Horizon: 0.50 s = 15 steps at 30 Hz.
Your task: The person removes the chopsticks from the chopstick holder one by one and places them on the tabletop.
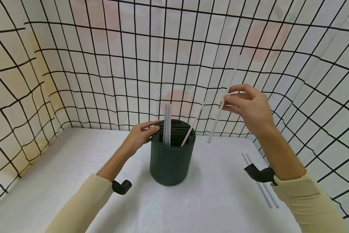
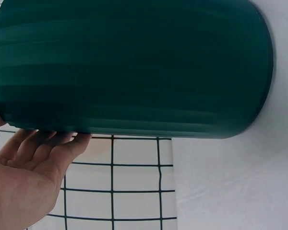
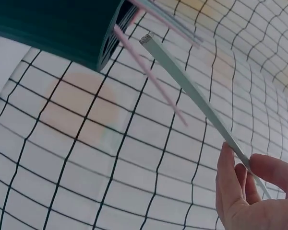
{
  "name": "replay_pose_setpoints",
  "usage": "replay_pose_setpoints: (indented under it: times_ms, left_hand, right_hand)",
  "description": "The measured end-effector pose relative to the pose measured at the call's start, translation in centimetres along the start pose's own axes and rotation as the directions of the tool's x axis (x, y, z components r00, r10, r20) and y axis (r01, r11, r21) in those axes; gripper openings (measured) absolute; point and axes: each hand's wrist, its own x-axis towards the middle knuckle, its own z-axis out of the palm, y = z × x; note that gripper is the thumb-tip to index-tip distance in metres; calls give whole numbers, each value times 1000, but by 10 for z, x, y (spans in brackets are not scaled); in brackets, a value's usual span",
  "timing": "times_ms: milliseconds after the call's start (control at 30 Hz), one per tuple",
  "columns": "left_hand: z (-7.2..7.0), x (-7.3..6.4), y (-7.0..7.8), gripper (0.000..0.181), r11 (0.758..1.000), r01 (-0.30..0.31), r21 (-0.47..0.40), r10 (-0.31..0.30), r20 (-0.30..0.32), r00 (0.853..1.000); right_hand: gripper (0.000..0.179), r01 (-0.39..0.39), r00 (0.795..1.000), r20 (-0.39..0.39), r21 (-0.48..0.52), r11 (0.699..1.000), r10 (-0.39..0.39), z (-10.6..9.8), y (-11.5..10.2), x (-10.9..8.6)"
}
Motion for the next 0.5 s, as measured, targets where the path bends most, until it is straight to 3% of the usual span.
replay_pose_setpoints:
  times_ms: [133,233,500]
  left_hand:
    - [0,0,-1,46,1000,-2,9,2,0,1000]
    - [-1,0,-2,47,1000,-4,10,4,3,1000]
    - [-1,0,0,47,1000,-6,9,6,12,1000]
  right_hand:
    - [39,-28,1000,6,-30,999,28,-16,6,-1]
    - [37,-50,999,-17,-111,993,48,-28,15,-3]
    - [41,-111,993,-69,-306,945,94,-60,52,-9]
